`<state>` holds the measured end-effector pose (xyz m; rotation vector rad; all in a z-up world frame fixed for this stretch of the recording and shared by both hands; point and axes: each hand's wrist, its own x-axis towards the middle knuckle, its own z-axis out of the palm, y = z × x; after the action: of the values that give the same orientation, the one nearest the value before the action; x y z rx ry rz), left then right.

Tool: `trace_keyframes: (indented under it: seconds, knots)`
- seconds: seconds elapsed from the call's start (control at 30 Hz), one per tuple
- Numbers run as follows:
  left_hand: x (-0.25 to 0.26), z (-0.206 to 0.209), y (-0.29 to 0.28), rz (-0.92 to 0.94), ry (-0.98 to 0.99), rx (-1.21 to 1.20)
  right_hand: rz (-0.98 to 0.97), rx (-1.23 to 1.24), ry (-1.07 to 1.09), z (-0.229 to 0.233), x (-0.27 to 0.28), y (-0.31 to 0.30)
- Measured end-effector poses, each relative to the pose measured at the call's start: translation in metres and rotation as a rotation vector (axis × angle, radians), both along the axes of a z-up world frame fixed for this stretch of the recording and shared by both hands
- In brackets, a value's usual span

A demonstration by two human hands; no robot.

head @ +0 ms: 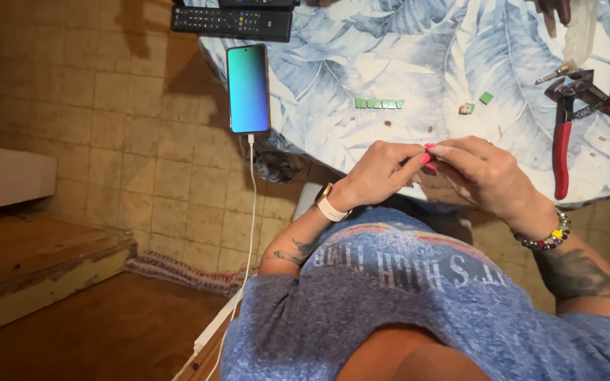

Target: Cutting small green mosaic tiles into smaller pieces using a tile nipper

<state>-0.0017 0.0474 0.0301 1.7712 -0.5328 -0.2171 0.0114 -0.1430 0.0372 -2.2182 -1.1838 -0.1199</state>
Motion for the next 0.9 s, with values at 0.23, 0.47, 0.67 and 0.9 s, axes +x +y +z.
trace_keyframes:
  seconds: [0.23, 0.47, 0.67, 0.9]
  knots:
    - [-0.003, -0.011, 0.001, 0.089, -0.065, 0.059, -0.013, -0.029, -0.028, -0.004, 0.015, 0.002]
    - [-0.004, -0.041, 0.006, 0.698, -0.51, 0.155, -0.116, -0.078, -0.021, -0.019, 0.051, 0.001]
    - [-0.005, -0.032, 0.01, 0.773, -0.509, 0.077, -0.201, -0.144, -0.17, -0.042, 0.062, 0.015]
    - [-0.004, -0.036, 0.009, 0.79, -0.443, 0.065, -0.148, -0.092, -0.177, -0.044, 0.061, 0.024]
